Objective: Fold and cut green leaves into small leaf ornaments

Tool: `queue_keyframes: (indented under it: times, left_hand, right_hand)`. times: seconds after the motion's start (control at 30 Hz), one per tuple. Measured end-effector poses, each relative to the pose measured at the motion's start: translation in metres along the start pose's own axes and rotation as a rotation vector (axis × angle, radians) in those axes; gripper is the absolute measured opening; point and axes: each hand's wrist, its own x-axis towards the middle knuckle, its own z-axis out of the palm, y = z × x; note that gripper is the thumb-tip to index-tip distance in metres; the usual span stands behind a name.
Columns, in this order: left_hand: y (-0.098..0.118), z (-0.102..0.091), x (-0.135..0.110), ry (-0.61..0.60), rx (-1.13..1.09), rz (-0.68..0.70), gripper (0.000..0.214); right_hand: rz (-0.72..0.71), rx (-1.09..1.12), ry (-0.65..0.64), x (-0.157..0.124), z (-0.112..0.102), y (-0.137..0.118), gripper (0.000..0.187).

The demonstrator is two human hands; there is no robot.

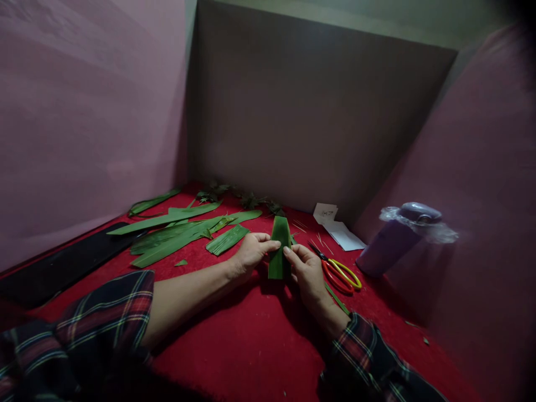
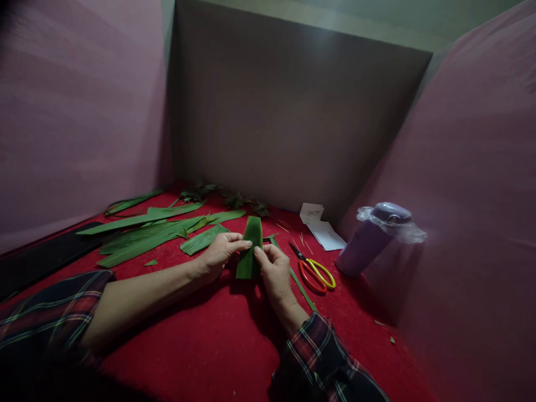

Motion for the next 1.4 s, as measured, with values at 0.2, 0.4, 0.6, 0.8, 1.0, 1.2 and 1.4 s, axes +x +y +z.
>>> queue_keyframes:
  times: [0.2,0.4,0.6,0.8,1.0,1.2,1.4]
  left_hand:
    - [0.0005,-0.0002,0.0,-0.008,0.007,0.007,0.027]
    - [0.0016,0.0007,-0.0007,0.0,0.021,0.011,0.025]
    - [0.0014,0.0007,-0.0024,-0.036,0.008,-0.002,0.026]
    - [0.0002,-0.0001,-0.0006,-0.001,0.035,-0.003,0.023]
    - [0.0011,0.0011,-0.0007,0.004,0.013,-0.003,0.024]
    - [0.0,-0.0004,-0.0016,-0.047,0.005,0.006,0.027]
    - [0.0034,0.0018,-0.005,-0.022,0.019,-0.014,0.026]
  right_hand:
    - [-0.007,-0.007,0.012,-0.0013,0.0013,-0.0029,0.029]
    - [-0.018,0.008,0.012,-0.0008,0.0012,-0.0025,0.028]
    - [-0.02,0.011,0.014,-0.0012,0.001,-0.0031,0.026]
    - [-0.014,0.008,-0.003,-0.0017,0.0012,-0.0027,0.025]
    - [-0.025,-0.009,-0.008,0.0006,-0.0006,0.0007,0.028]
    - [-0.031,-0.004,0.007,0.0,0.0,-0.001,0.027]
    - [-0.016,-0.003,0.009,-0.0015,0.0011,-0.0035,0.029]
